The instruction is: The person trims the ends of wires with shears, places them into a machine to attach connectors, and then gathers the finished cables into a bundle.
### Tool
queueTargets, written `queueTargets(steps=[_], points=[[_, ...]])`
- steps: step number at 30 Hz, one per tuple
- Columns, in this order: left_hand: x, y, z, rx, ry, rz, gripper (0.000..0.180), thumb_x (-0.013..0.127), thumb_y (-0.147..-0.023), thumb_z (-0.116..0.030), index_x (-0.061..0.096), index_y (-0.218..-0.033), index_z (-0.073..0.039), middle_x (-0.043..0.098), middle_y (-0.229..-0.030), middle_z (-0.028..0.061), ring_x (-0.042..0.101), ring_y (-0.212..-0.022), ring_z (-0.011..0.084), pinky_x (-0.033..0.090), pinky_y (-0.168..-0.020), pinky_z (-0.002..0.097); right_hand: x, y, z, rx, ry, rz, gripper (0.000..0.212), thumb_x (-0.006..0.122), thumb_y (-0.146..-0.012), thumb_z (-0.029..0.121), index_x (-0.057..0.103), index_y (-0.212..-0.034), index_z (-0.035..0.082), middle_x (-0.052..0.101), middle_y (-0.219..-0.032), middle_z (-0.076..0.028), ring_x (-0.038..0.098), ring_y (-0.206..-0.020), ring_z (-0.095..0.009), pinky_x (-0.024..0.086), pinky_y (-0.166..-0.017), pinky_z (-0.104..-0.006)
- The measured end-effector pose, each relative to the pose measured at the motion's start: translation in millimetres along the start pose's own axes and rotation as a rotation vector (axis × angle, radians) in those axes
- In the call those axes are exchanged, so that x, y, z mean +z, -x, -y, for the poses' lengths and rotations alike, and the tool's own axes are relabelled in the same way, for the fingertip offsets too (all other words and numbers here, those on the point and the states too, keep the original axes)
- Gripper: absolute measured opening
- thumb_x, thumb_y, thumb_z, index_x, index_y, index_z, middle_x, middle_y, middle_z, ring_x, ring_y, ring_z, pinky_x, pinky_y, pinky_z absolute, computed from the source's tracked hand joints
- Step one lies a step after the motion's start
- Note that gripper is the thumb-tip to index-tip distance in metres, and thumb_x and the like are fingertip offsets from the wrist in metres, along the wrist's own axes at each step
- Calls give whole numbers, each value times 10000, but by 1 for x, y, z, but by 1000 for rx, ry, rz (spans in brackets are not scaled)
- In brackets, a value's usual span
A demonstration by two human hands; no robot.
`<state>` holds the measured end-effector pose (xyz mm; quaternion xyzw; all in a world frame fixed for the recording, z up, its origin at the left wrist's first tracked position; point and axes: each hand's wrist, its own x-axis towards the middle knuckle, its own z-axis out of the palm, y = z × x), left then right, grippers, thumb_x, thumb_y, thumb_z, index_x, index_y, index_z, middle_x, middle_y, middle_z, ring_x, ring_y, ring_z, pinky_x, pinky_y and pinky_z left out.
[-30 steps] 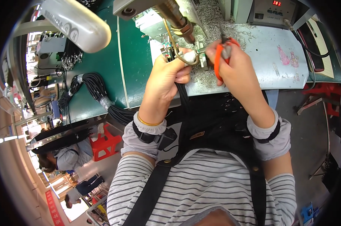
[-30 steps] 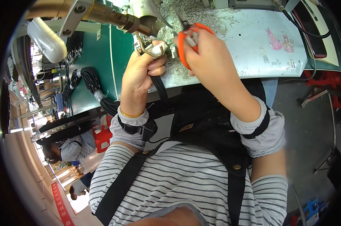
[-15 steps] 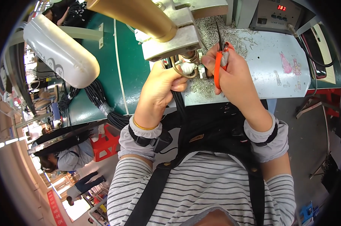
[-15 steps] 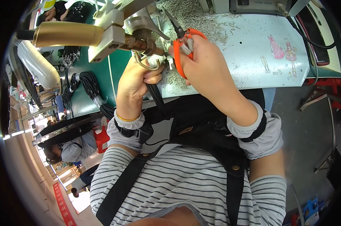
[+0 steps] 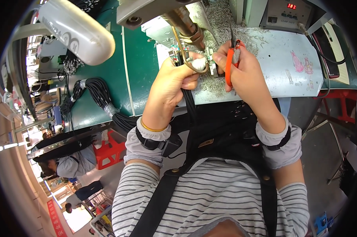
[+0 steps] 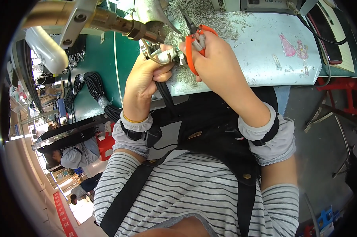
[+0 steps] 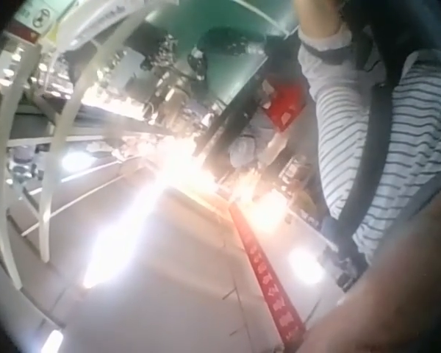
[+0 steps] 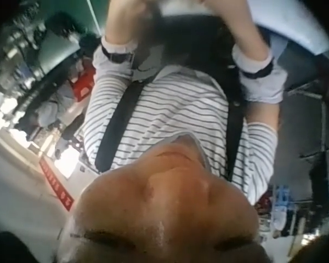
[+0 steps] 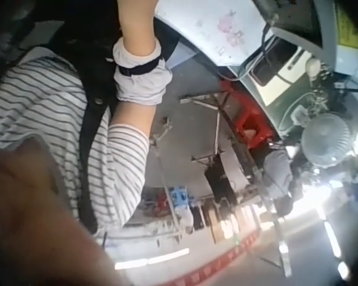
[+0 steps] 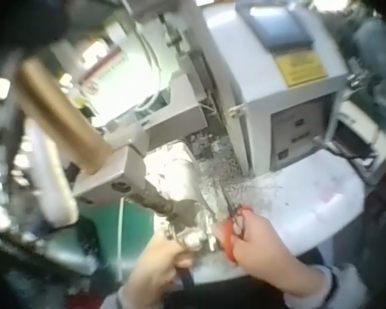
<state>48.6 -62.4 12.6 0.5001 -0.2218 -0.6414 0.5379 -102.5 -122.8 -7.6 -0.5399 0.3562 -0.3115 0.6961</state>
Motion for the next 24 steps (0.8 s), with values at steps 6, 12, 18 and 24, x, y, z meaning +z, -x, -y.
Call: queueTargets(steps=[6,12,18,24], points=[[4,21,11,-46,252,60,186,562,-791,-59,540,-957,20,504,-664,13,438,-569,77,356,-498,211,-8,20,6,20,-144,98,175,550,-824,182,470,-810,27,444,-608,-5,392,-404,-45,319,-358,-175],[20,50,25,199,-137,-140,176,533,-820,-72,556,-961,31,561,-770,41,506,-702,113,411,-637,243,-5,39,16,-73,32,-47,141,576,-801,121,500,-821,4,469,-618,-10,408,-424,-46,323,-390,-177],[17,59,39,260,-562,76,168,495,-839,-54,564,-964,34,576,-794,57,526,-720,112,422,-673,240,-3,51,17,-351,228,88,93,610,-756,36,556,-819,-5,478,-596,6,444,-482,-49,343,-448,-191],[20,62,35,272,-157,-83,180,485,-846,-70,562,-971,34,565,-756,46,510,-678,102,408,-656,217,-31,62,11,-264,420,-73,104,611,-758,40,576,-851,10,487,-582,11,445,-507,-44,350,-462,-191]])
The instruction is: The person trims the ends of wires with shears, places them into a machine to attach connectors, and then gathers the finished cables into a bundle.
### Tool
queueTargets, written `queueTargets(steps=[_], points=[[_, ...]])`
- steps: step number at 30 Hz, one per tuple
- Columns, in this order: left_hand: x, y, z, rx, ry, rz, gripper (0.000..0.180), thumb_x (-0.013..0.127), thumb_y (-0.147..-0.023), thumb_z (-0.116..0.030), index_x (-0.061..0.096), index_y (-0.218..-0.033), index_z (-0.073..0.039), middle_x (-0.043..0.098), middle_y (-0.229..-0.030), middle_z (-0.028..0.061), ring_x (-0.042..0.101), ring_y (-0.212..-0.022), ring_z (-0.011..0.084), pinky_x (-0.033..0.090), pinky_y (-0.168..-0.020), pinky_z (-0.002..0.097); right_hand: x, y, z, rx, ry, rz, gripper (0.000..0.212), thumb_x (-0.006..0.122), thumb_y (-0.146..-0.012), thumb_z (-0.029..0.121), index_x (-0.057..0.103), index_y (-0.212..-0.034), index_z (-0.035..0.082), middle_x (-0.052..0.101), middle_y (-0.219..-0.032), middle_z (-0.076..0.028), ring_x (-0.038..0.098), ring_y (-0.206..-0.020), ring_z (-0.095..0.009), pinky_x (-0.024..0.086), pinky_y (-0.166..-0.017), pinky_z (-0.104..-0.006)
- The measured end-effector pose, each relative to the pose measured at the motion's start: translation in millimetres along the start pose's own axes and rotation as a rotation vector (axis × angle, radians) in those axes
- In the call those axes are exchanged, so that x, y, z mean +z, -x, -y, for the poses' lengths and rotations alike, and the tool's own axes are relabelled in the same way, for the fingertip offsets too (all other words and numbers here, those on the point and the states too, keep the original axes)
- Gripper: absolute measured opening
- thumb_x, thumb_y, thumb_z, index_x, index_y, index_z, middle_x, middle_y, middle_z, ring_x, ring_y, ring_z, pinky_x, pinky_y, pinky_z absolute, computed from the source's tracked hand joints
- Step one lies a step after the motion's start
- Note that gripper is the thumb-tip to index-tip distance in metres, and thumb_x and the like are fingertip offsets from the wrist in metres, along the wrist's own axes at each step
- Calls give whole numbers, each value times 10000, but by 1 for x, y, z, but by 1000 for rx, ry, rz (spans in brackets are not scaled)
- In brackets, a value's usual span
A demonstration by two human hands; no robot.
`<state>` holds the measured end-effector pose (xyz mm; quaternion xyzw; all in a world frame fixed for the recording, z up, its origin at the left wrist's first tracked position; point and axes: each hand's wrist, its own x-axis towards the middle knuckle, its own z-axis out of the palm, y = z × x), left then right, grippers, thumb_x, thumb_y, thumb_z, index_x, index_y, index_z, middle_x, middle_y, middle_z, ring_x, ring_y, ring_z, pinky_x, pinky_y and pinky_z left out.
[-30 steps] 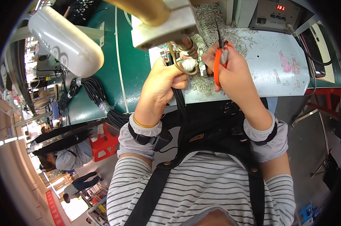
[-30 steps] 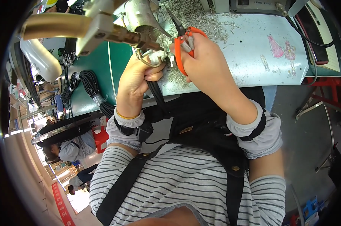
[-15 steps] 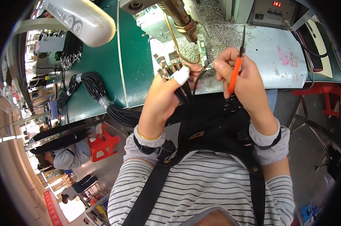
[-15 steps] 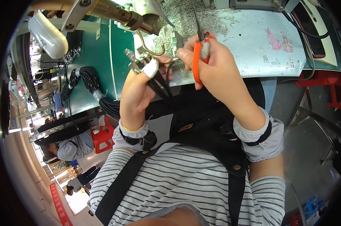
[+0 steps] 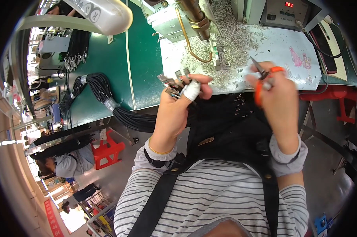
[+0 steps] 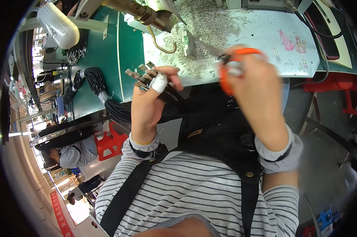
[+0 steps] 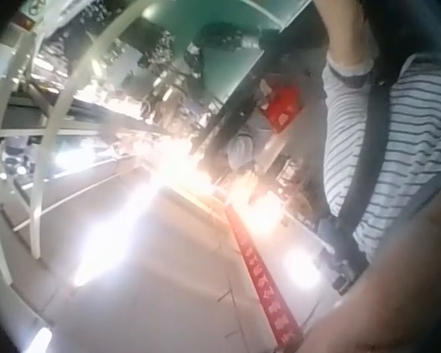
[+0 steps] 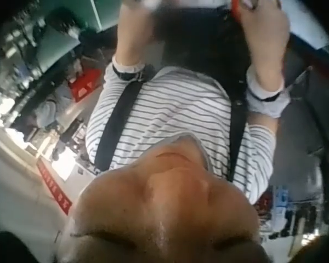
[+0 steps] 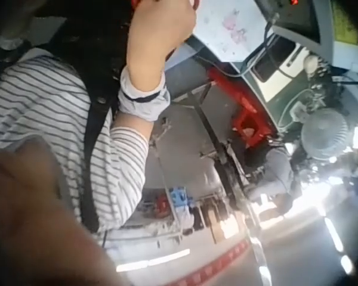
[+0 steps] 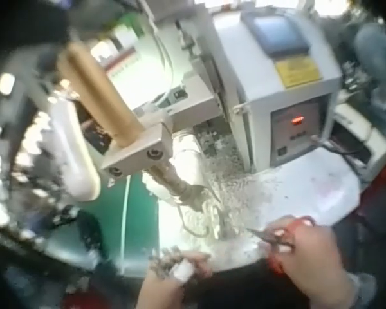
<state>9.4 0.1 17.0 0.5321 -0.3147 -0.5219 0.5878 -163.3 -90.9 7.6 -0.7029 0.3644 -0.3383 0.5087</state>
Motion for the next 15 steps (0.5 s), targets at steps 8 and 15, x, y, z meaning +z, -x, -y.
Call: queueTargets(steps=[8,15], points=[[4,3,0,-151,-38,217,168,514,-836,-106,551,-942,19,541,-737,44,489,-635,96,395,-577,206,15,6,21,-97,28,-199,56,561,-802,73,569,-798,17,475,-537,6,439,-468,-44,344,-440,-191],[18,8,7,108,-241,-131,104,556,-804,-66,568,-899,-25,523,-706,7,452,-594,49,348,-531,176,19,-2,22,352,-306,203,163,528,-833,94,516,-694,11,502,-569,-19,424,-392,-55,307,-370,-198]])
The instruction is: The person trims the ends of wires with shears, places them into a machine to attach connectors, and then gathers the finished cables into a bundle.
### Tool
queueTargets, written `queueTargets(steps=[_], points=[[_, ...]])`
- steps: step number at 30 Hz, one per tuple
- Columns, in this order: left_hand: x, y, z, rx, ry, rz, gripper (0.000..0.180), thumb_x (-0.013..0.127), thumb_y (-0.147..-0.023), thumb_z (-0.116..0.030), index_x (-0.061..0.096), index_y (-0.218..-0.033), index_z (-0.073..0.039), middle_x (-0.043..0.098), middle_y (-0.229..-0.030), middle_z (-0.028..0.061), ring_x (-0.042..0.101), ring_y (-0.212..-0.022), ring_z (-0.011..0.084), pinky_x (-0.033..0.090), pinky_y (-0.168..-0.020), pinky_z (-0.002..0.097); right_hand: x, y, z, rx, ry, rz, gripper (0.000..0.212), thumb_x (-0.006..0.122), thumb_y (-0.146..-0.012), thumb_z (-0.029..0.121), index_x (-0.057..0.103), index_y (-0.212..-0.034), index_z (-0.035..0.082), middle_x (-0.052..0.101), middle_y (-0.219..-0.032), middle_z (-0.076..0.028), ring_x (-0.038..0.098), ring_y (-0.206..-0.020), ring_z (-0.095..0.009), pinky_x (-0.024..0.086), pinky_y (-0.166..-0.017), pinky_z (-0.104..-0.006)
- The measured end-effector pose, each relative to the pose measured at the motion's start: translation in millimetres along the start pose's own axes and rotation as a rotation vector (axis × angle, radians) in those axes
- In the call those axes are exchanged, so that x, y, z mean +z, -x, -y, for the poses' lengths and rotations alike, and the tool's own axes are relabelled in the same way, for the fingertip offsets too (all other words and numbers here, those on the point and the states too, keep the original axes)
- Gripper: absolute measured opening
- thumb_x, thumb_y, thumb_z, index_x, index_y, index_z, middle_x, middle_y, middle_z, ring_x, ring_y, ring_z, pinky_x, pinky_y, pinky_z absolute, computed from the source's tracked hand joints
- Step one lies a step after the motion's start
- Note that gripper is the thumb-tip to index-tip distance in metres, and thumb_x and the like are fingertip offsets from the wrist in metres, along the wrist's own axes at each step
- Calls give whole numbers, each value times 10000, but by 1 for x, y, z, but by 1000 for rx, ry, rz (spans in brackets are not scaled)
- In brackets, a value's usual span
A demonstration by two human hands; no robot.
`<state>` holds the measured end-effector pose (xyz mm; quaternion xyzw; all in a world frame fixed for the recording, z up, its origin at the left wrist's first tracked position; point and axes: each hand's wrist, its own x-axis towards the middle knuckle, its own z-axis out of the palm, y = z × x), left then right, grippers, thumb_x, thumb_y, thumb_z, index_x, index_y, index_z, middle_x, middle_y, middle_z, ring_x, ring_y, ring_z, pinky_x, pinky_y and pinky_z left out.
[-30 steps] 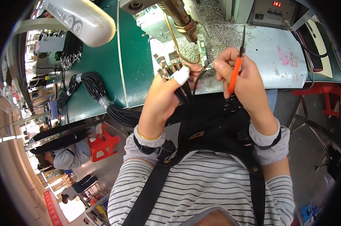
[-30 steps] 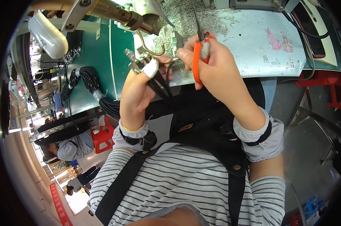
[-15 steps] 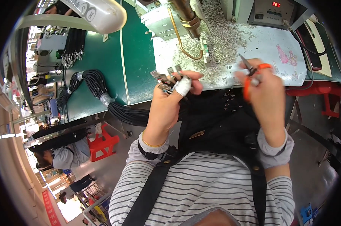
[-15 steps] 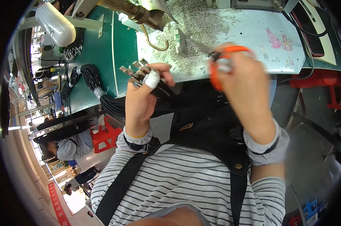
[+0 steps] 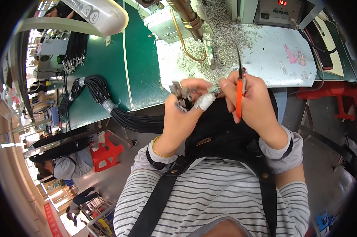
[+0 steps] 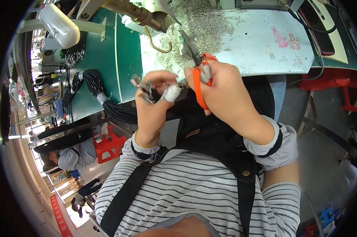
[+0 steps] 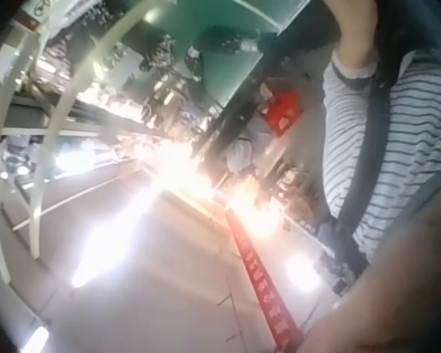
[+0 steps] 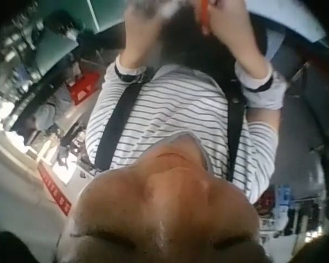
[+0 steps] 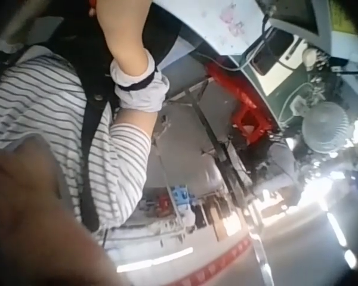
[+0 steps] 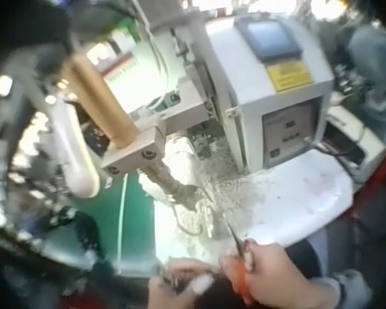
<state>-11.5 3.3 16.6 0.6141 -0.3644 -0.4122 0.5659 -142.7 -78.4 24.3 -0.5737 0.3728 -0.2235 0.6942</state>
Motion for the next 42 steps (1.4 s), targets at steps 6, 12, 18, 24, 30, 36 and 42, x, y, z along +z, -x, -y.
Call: queueTargets(steps=[6,12,18,24,30,36,42], points=[[-9,-3,5,63,-28,83,136,577,-778,-32,522,-902,-36,491,-719,-12,393,-488,32,288,-436,162,3,-8,-7,173,-426,237,109,571,-801,102,522,-734,32,501,-561,-27,467,-381,-109,323,-358,-229],[-16,-9,1,-464,639,211,127,571,-778,-24,501,-881,-47,439,-656,-34,317,-431,13,216,-375,166,0,-16,-34,-1016,799,-211,136,625,-706,66,552,-821,62,484,-542,-43,491,-424,-170,336,-370,-249],[-21,-8,-3,-517,503,219,130,576,-769,-21,504,-874,-47,438,-650,-34,305,-438,7,201,-375,166,-9,-10,-31,-1017,910,-131,205,634,-670,43,560,-858,73,545,-605,-36,514,-462,-194,369,-396,-265],[-9,-4,-3,-336,73,99,126,597,-741,-7,530,-845,-28,512,-714,-5,385,-496,14,272,-414,159,2,-2,-35,-915,778,-195,133,602,-730,35,550,-848,65,548,-623,-58,531,-480,-178,381,-414,-248],[-3,5,4,61,-19,-7,129,608,-722,5,570,-844,-11,544,-727,-2,452,-600,31,357,-510,166,18,9,-23,-117,-430,-7,79,572,-786,62,518,-818,13,534,-621,-74,540,-510,-106,389,-444,-230],[-11,2,-6,-229,122,7,141,612,-718,8,580,-856,-5,550,-742,-1,471,-624,40,382,-538,175,11,12,-26,-177,-108,-26,148,583,-789,109,506,-758,-13,518,-586,-61,524,-502,-91,386,-451,-237],[-9,3,-5,-123,108,-12,121,606,-726,-3,581,-845,-10,543,-725,-3,435,-574,26,328,-486,157,10,16,-33,-227,698,24,228,599,-786,150,485,-670,-9,452,-466,-57,502,-441,-106,353,-412,-264]])
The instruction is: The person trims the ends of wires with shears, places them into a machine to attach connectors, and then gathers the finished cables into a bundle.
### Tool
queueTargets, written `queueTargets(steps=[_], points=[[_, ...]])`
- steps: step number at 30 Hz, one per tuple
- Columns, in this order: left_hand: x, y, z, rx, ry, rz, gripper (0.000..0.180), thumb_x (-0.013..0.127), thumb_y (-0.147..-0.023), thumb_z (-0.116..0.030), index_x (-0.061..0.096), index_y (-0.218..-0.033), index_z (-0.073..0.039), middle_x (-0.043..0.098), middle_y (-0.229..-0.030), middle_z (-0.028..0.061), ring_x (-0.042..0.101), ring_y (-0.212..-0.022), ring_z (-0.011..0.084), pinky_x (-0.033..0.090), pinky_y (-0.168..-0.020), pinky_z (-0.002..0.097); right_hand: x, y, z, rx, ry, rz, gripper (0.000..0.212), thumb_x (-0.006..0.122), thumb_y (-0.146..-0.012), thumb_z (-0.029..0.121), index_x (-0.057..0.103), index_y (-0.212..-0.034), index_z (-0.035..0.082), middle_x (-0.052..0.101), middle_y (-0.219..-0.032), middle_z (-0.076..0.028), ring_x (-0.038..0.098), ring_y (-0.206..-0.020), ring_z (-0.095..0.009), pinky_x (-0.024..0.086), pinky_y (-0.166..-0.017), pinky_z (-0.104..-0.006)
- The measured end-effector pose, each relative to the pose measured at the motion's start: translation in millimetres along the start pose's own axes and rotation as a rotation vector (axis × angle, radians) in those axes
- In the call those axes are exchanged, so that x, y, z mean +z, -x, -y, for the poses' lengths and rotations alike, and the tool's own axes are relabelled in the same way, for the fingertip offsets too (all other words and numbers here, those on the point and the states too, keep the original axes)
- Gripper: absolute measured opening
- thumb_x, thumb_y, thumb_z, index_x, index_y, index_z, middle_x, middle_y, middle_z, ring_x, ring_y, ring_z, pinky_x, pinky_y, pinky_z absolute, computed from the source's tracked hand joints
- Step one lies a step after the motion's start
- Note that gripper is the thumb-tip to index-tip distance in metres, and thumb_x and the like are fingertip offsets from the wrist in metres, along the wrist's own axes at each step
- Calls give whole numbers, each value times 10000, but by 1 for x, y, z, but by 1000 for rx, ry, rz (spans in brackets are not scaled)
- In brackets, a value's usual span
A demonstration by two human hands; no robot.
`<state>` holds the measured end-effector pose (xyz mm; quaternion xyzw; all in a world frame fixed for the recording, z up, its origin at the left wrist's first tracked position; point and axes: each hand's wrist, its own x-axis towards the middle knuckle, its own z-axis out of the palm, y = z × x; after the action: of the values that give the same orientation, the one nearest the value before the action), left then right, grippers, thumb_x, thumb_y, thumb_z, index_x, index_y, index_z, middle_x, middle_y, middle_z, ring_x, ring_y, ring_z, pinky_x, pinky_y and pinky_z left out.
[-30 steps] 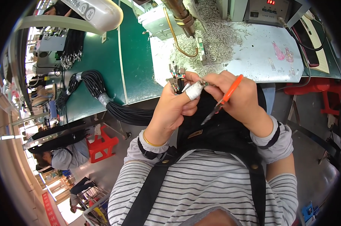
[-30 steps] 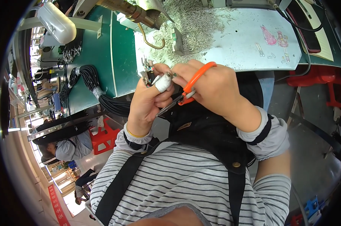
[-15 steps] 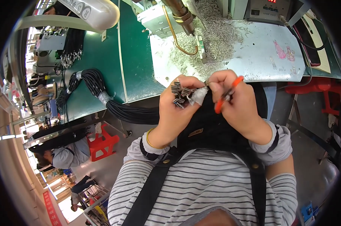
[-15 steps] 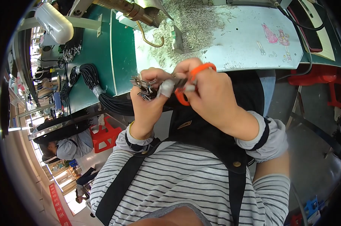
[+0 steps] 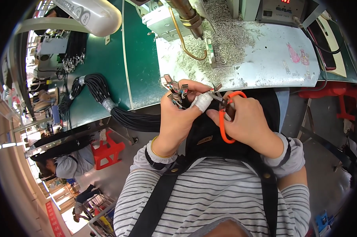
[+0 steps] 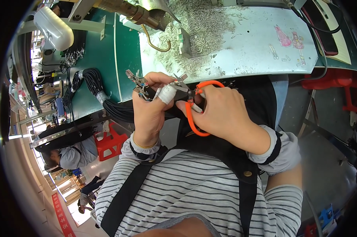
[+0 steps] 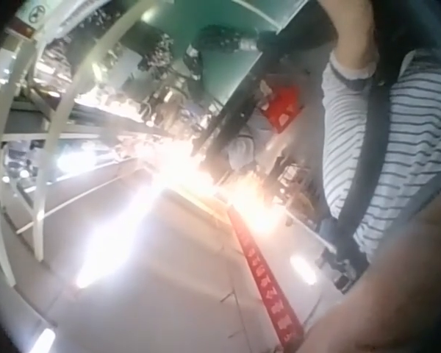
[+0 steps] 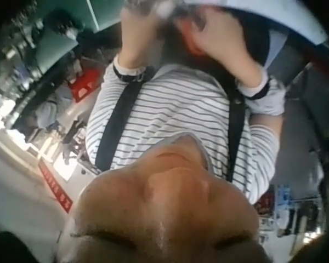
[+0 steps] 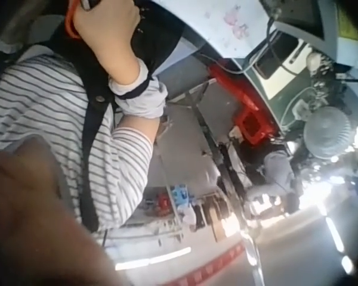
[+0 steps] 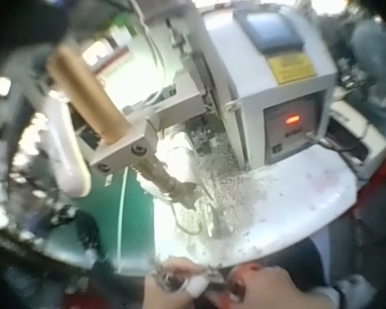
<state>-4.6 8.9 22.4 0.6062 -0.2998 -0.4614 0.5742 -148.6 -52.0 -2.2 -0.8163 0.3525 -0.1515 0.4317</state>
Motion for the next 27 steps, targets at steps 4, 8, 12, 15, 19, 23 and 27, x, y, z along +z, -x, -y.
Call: queueTargets(steps=[4,8,12,15,19,23,27], points=[[-8,-16,-3,-119,42,79,122,596,-741,-15,563,-858,-10,506,-678,-14,386,-512,18,277,-434,158,4,-6,-8,89,-180,113,223,580,-798,150,478,-667,0,426,-419,-34,498,-418,-107,343,-392,-250],[-11,-47,-1,-223,245,140,147,585,-757,-27,529,-890,0,453,-627,-26,333,-461,15,231,-396,165,-13,-12,-2,404,-777,128,220,558,-817,170,480,-686,11,452,-472,-10,471,-404,-94,343,-378,-223],[-9,-70,-4,-240,332,129,170,578,-769,-35,501,-913,11,415,-596,-31,303,-435,17,208,-375,167,-20,-41,1,262,-878,-235,196,540,-832,183,487,-755,10,462,-542,4,435,-397,-73,339,-366,-201],[-8,-77,-7,-253,317,139,174,576,-771,-38,495,-916,14,408,-588,-29,296,-427,17,200,-367,166,-16,-70,-14,163,-772,-219,185,538,-833,178,483,-811,3,457,-571,0,413,-395,-66,335,-360,-203],[-14,-84,-11,-282,277,177,163,578,-769,-40,497,-901,13,414,-588,-23,292,-420,15,192,-360,164,-15,-82,-16,148,-751,-142,190,543,-830,172,475,-876,0,441,-575,7,400,-397,-59,335,-360,-204],[-20,-90,-11,-306,272,210,146,585,-762,-42,494,-868,0,420,-588,-21,290,-415,14,190,-357,163,-13,-83,-16,149,-779,-140,188,554,-824,159,470,-895,6,431,-568,14,395,-400,-55,338,-361,-203],[-22,-90,-10,-299,279,233,138,590,-758,-48,484,-839,-13,413,-596,-23,287,-423,14,188,-355,158,-14,-83,-17,130,-819,-132,176,561,-820,143,469,-891,13,432,-569,16,392,-403,-48,338,-364,-199]])
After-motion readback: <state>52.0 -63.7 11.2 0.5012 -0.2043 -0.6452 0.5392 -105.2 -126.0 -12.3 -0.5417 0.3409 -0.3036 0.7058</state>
